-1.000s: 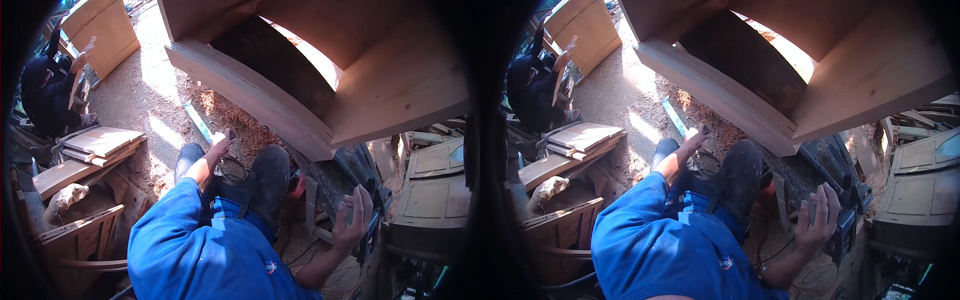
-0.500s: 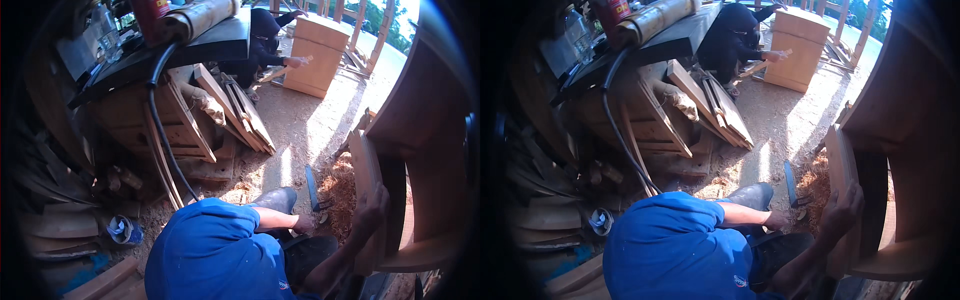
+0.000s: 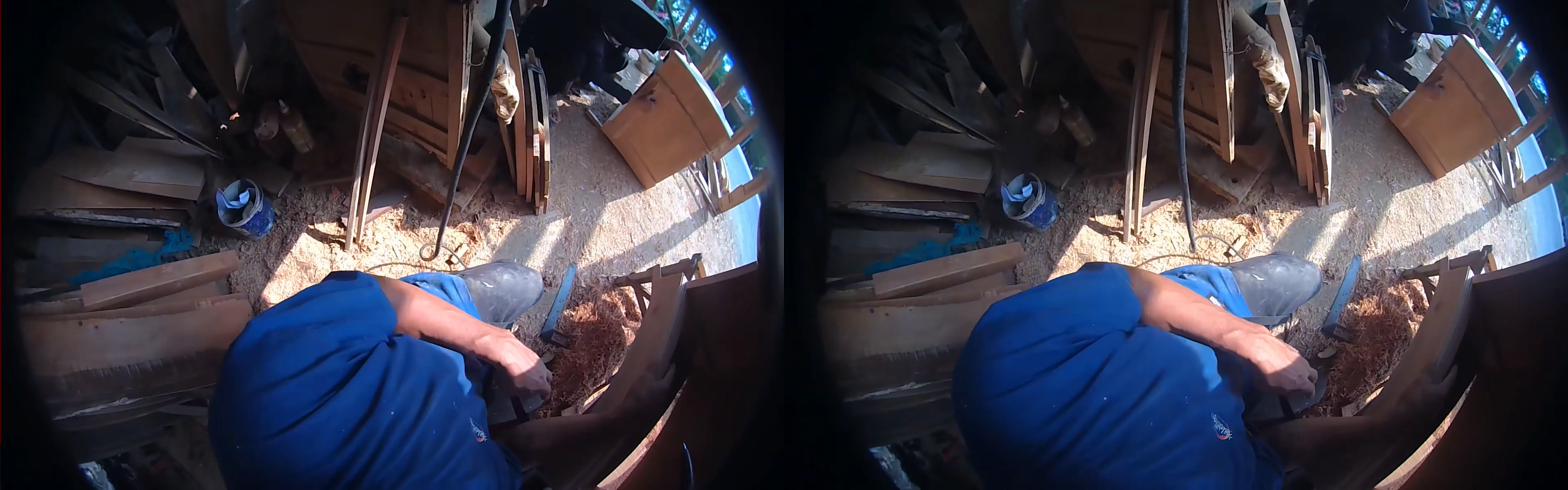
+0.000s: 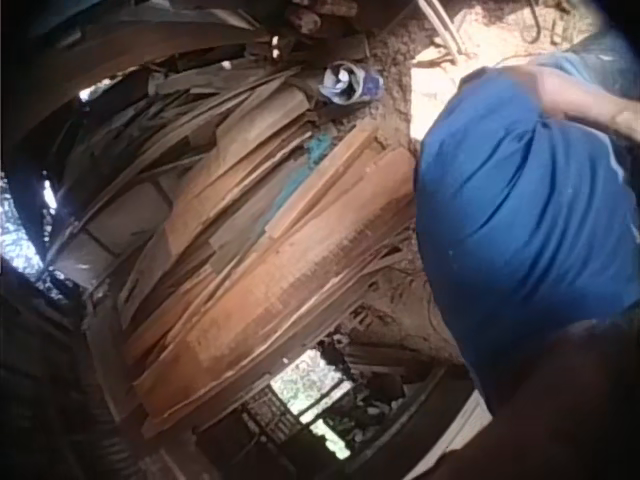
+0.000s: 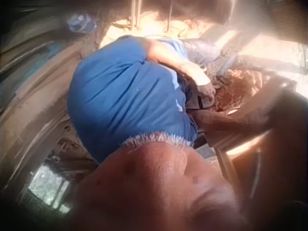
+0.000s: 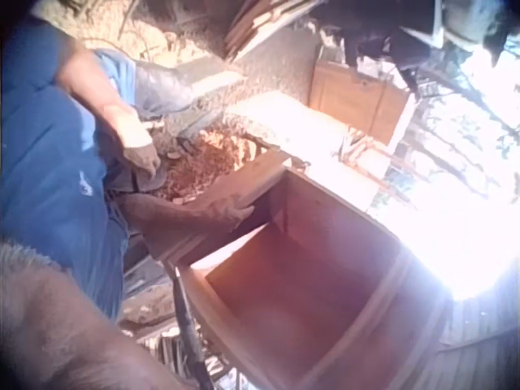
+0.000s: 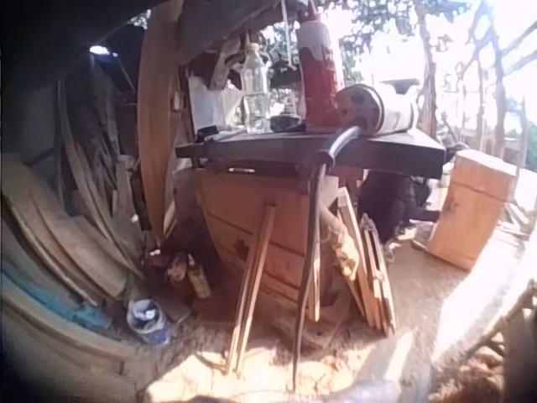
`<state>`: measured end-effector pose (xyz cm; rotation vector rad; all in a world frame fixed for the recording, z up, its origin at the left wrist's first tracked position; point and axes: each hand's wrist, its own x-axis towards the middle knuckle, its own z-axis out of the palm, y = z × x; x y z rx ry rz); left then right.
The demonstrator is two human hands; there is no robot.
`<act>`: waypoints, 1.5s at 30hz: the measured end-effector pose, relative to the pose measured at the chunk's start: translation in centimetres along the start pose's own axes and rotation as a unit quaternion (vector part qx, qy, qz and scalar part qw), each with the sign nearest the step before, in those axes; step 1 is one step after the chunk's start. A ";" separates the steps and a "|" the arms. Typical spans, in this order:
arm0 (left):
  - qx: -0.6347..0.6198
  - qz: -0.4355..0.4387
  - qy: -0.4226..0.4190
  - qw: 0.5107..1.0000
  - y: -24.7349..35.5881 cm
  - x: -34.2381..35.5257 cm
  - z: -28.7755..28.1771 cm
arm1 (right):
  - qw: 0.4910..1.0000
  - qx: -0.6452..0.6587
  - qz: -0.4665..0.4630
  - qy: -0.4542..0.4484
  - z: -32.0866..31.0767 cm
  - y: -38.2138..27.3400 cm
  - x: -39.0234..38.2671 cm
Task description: The person measures and marks a thin wooden strip against the interior of a wooden cabinet using a pen, then checks the fit by placing the strip inside the cabinet frame.
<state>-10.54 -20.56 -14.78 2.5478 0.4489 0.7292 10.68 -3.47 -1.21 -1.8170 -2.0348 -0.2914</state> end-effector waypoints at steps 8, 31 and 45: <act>-0.309 -0.724 0.172 0.593 19.5 -30.1 -14.6 | 0.998 0.048 -0.030 -0.013 0.6 1.4 1.3; 0.120 -0.426 0.734 0.515 20.7 -36.4 -18.1 | 0.999 0.044 0.006 0.000 1.9 3.0 -0.2; -0.502 -0.230 0.462 0.694 28.4 -30.7 -8.3 | 0.995 0.037 0.094 0.025 -2.8 -4.3 -1.7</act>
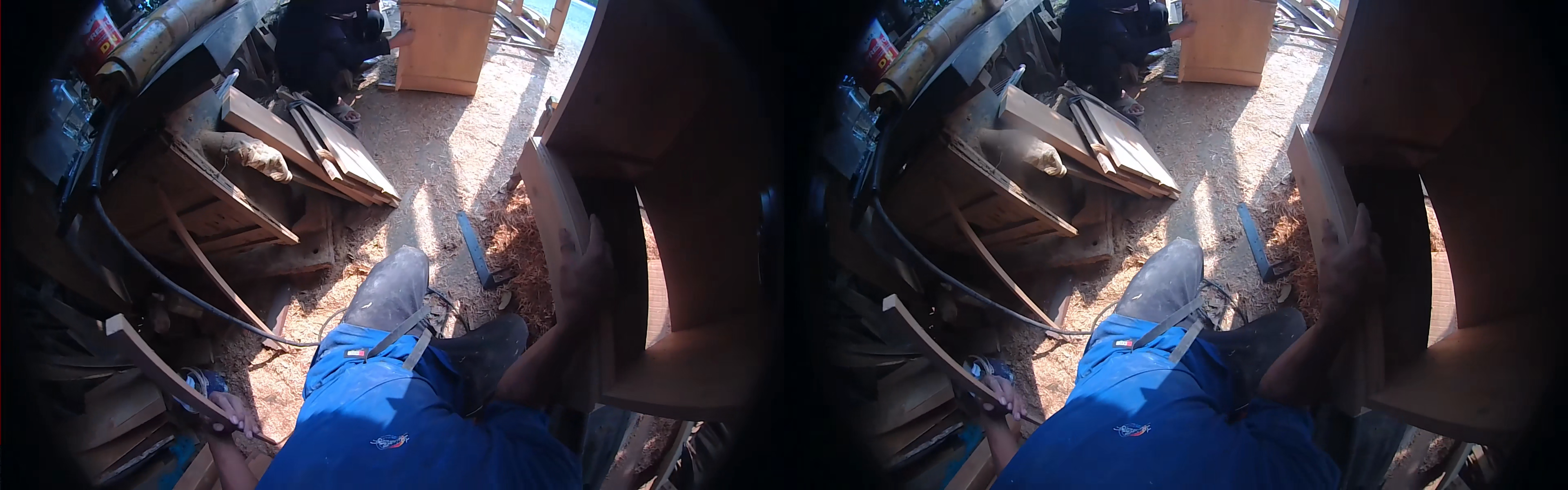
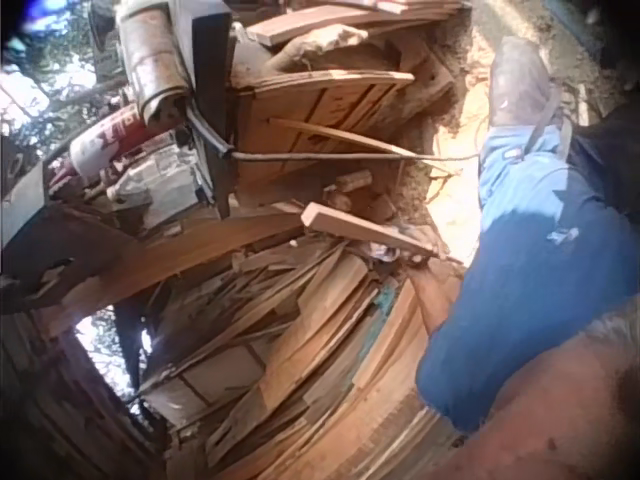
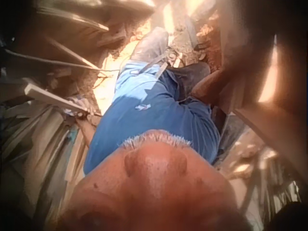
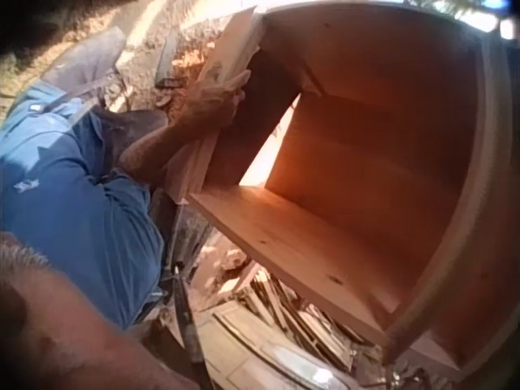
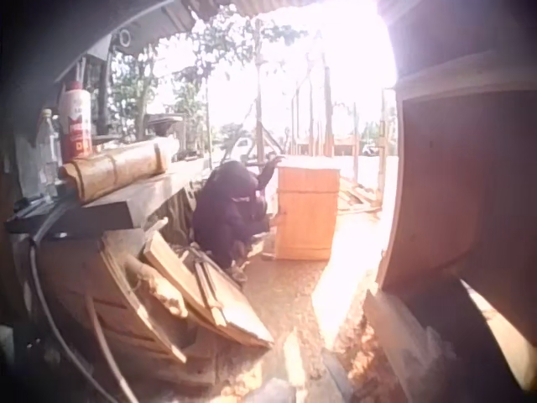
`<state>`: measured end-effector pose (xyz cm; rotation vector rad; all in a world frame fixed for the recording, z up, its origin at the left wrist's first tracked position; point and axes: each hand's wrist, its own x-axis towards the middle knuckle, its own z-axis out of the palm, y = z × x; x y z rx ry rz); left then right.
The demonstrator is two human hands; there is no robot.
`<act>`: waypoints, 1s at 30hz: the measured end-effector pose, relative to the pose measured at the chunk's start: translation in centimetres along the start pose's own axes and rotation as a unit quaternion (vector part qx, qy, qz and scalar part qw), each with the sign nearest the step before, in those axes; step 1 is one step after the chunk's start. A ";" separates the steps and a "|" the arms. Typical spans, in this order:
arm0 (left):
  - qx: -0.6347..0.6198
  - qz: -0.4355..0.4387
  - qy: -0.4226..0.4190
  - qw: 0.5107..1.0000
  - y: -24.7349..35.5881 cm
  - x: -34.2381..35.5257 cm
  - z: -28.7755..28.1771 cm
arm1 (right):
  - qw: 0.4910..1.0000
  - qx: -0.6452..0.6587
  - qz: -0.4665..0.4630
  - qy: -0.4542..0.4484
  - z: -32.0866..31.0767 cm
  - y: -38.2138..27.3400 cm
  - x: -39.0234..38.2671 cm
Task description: The person measures and marks a thin wooden strip against the interior of a wooden cabinet using a pen, then checks the fit by placing the strip inside the cabinet frame.
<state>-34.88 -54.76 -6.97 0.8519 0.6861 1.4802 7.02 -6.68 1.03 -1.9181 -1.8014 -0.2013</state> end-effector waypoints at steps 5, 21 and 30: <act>-0.074 0.162 -0.185 0.966 2.7 6.1 7.1 | 0.999 0.029 -0.025 -0.027 0.5 0.2 -0.4; 0.101 -0.056 -0.011 0.993 -1.7 33.0 14.4 | 0.998 0.043 0.034 -0.029 -0.6 0.4 0.2; 0.042 -0.141 -0.055 0.988 -6.4 45.2 19.0 | 0.996 0.043 0.053 -0.058 -1.5 -0.1 0.0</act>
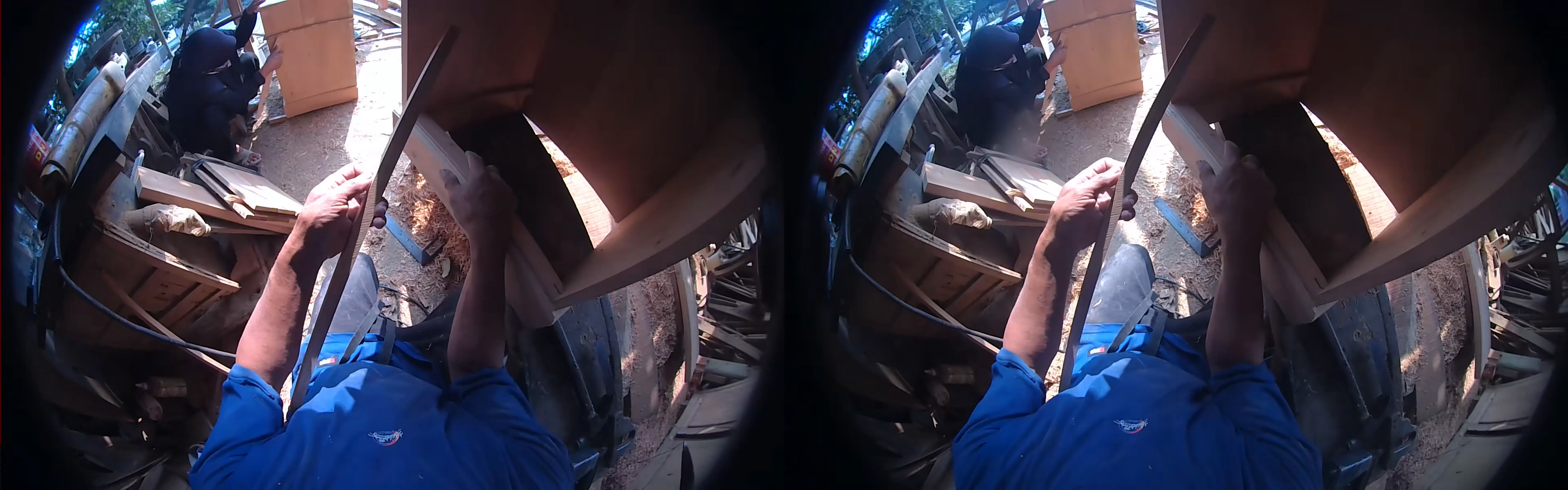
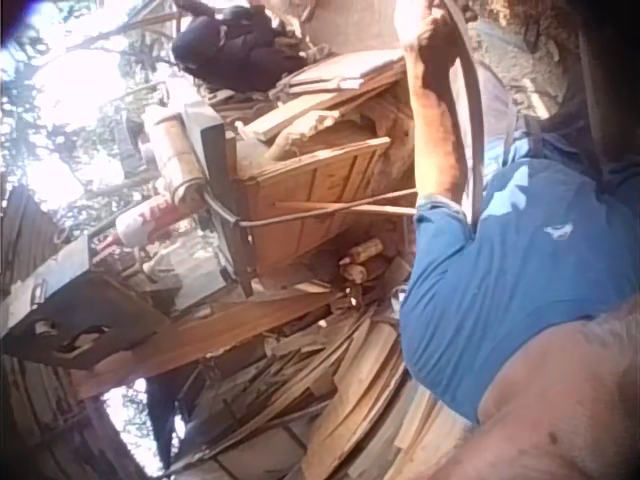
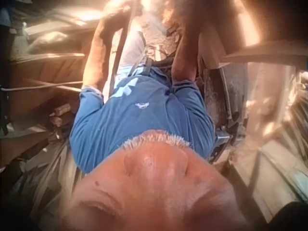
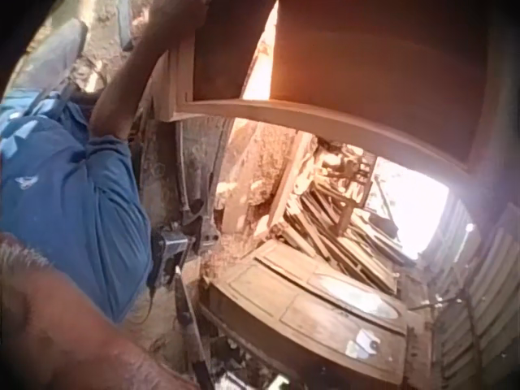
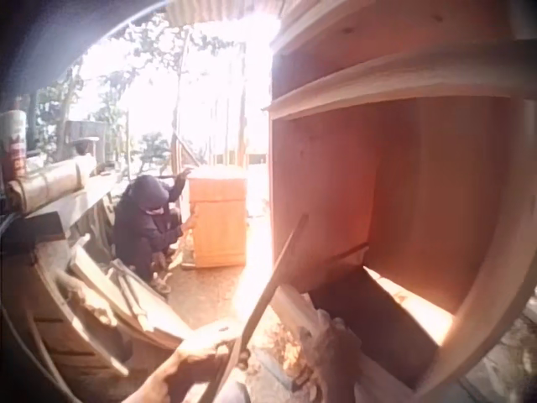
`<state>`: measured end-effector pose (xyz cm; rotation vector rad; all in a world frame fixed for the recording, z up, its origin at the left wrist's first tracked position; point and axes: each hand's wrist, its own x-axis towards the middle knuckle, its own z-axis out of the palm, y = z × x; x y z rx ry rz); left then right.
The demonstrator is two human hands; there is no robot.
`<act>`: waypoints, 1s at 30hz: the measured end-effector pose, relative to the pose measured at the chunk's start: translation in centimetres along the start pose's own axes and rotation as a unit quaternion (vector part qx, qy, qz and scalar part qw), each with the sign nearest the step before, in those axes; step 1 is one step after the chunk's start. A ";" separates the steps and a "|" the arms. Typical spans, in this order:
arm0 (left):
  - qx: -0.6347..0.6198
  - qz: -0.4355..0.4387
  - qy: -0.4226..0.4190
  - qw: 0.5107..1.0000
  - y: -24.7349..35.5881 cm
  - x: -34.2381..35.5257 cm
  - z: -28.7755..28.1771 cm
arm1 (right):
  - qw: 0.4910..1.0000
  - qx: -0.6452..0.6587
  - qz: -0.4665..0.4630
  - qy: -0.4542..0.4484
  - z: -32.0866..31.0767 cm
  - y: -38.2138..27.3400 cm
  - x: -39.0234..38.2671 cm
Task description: The person measures and marks a thin wooden strip against the interior of a wooden cabinet using a pen, then checks the fit by placing the strip inside the cabinet frame.
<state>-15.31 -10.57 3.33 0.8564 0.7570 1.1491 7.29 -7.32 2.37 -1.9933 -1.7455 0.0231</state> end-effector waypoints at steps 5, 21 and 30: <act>-0.054 0.002 -0.065 0.996 -0.5 1.8 2.3 | 0.998 0.004 -0.028 0.058 0.8 0.8 -0.2; -0.031 0.186 -0.183 0.965 2.5 0.5 4.4 | 0.999 -0.034 -0.001 0.023 0.5 1.1 0.1; 0.080 0.249 -0.014 0.965 -0.4 1.3 4.7 | 0.992 -0.008 -0.102 0.080 1.5 1.1 -0.1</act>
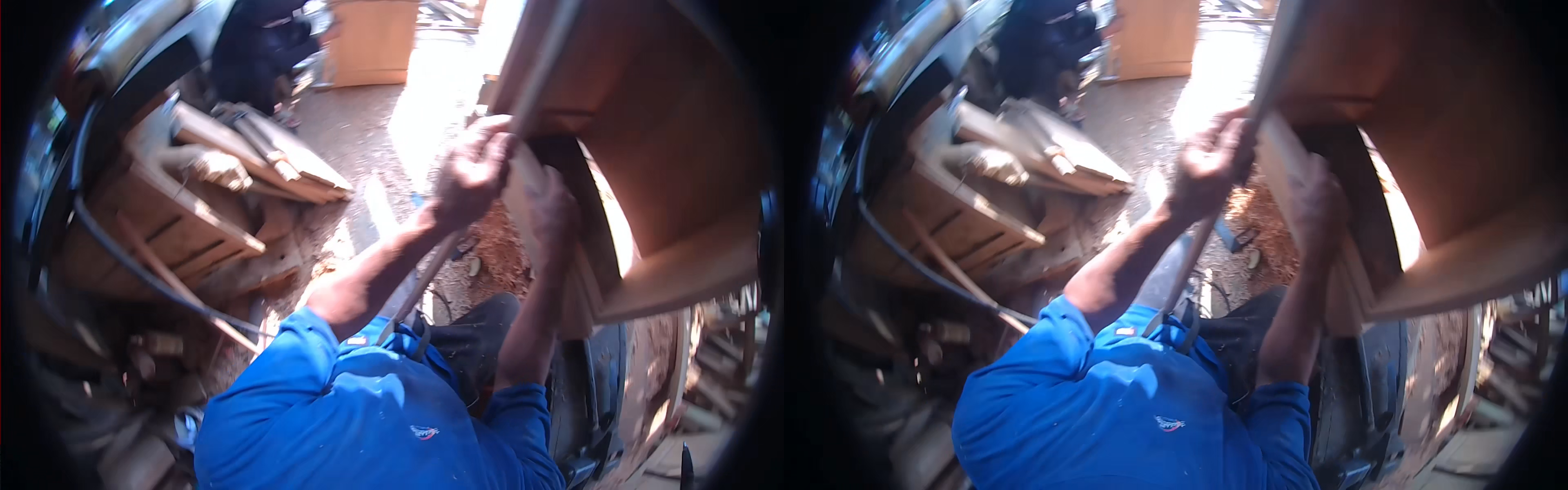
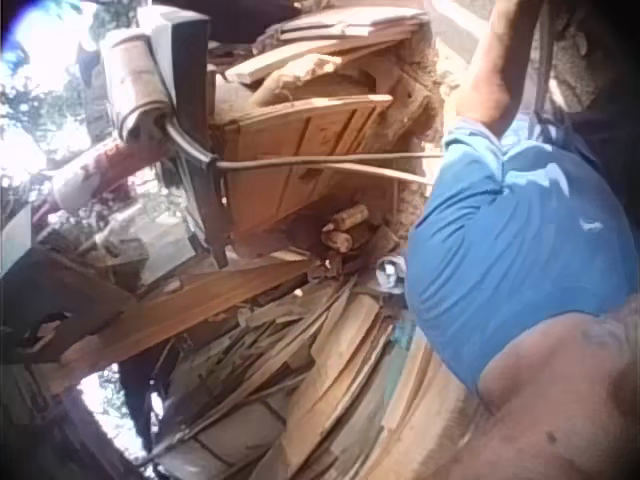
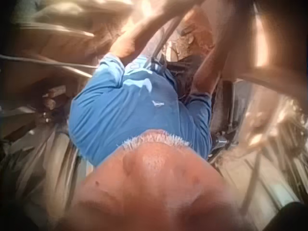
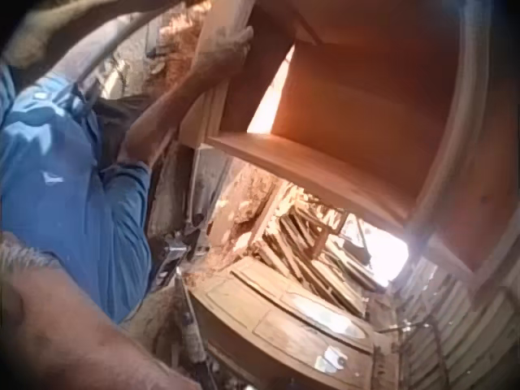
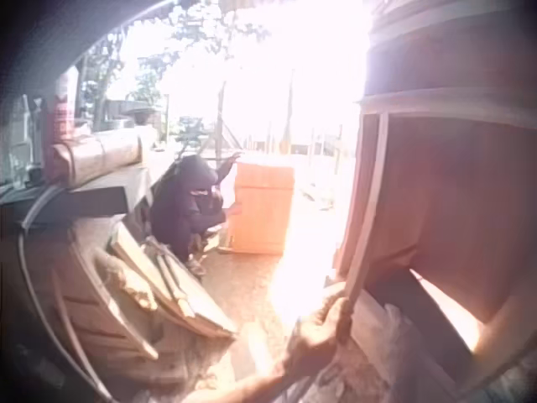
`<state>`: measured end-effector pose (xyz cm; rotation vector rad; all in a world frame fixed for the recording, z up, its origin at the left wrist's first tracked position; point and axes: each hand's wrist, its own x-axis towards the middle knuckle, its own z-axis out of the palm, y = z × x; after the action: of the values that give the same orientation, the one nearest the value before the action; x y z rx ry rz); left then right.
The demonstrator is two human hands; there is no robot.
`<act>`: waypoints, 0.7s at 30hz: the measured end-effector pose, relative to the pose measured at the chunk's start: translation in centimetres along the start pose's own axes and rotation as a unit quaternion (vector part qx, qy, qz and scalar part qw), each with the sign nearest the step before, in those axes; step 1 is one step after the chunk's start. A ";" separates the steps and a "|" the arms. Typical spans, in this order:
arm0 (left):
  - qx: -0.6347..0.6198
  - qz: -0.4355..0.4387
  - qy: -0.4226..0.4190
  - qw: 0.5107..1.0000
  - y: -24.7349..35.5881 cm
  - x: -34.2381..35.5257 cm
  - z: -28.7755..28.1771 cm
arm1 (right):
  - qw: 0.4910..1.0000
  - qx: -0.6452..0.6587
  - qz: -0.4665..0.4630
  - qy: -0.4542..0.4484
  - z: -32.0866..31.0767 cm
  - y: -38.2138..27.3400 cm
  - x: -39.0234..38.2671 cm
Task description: The person measures and marks a thin wooden strip against the interior of a wooden cabinet using a pen, then checks the fit by placing the strip inside the cabinet frame.
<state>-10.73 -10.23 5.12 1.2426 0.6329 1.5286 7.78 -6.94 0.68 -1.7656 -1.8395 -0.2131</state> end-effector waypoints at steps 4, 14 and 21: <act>0.062 0.286 0.024 0.956 -3.4 0.1 0.8 | 0.995 -0.021 0.066 -0.076 1.0 3.7 0.5; 0.306 0.402 0.110 0.856 -9.3 -0.2 -3.2 | 0.996 -0.046 -0.076 -0.022 4.7 6.8 3.6; 0.265 0.421 0.126 0.858 -10.8 -0.7 -1.5 | 0.998 -0.059 -0.028 -0.021 3.4 4.5 2.8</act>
<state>-8.09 -6.94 -4.93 1.9125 0.7578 2.3718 11.19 -2.37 -1.96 -1.8117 -1.9439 -0.3146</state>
